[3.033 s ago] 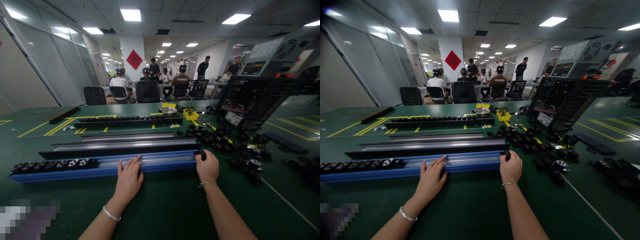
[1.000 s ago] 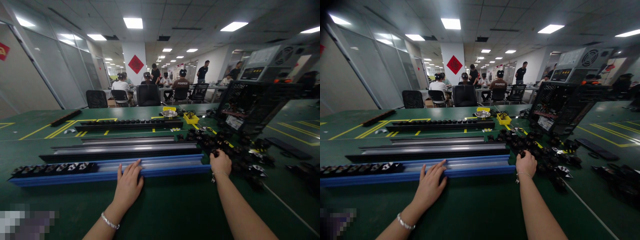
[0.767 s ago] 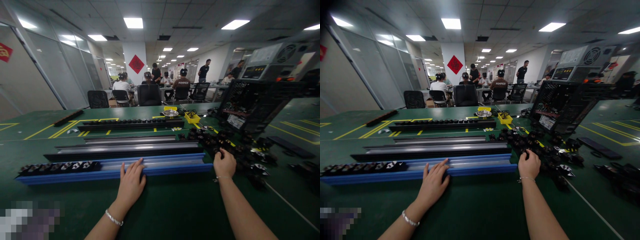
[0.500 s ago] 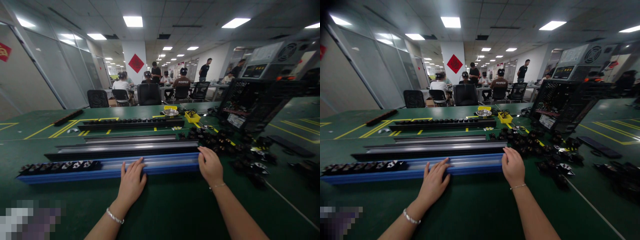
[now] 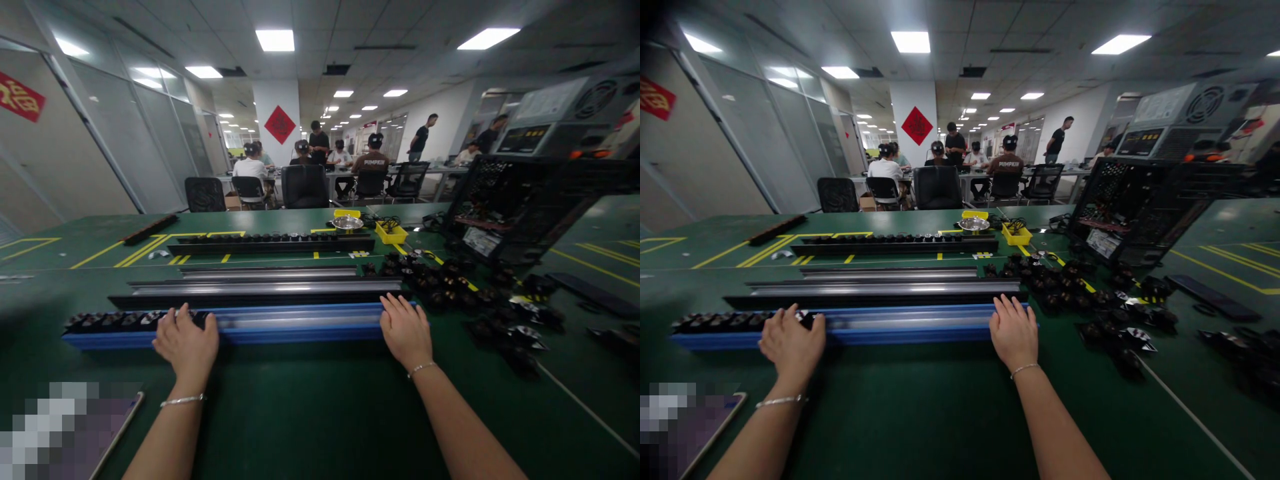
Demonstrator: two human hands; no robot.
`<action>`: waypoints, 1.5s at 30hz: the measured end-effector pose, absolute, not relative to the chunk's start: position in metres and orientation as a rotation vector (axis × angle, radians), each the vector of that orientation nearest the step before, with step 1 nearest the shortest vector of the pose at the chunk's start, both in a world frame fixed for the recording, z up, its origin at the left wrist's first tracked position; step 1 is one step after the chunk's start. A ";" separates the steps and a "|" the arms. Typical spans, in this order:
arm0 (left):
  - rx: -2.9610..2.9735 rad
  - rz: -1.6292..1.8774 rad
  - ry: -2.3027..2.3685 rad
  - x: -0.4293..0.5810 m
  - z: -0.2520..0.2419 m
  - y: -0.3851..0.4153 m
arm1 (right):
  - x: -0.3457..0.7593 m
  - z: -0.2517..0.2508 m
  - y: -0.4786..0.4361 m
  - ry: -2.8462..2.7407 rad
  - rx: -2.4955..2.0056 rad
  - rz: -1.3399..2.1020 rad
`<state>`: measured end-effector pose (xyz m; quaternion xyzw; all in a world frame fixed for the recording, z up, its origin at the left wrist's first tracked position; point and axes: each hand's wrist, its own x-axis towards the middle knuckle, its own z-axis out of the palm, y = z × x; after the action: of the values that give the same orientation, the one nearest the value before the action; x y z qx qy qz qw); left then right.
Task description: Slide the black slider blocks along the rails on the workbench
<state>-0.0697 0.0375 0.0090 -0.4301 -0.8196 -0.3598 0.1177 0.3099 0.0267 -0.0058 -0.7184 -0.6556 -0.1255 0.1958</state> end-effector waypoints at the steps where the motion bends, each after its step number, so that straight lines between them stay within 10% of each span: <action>1: -1.222 -1.056 -2.405 -0.073 0.008 0.038 | 0.310 -0.006 0.027 -1.834 -2.009 -0.357; 45: -1.214 -1.078 -2.575 -0.070 0.012 0.041 | 0.311 -0.010 0.028 -1.759 -1.937 -0.377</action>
<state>-0.0705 0.0413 0.0117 -0.3983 -0.8449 -0.3537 0.0490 0.3108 0.0278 -0.0096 -0.7101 -0.6450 -0.1380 0.2464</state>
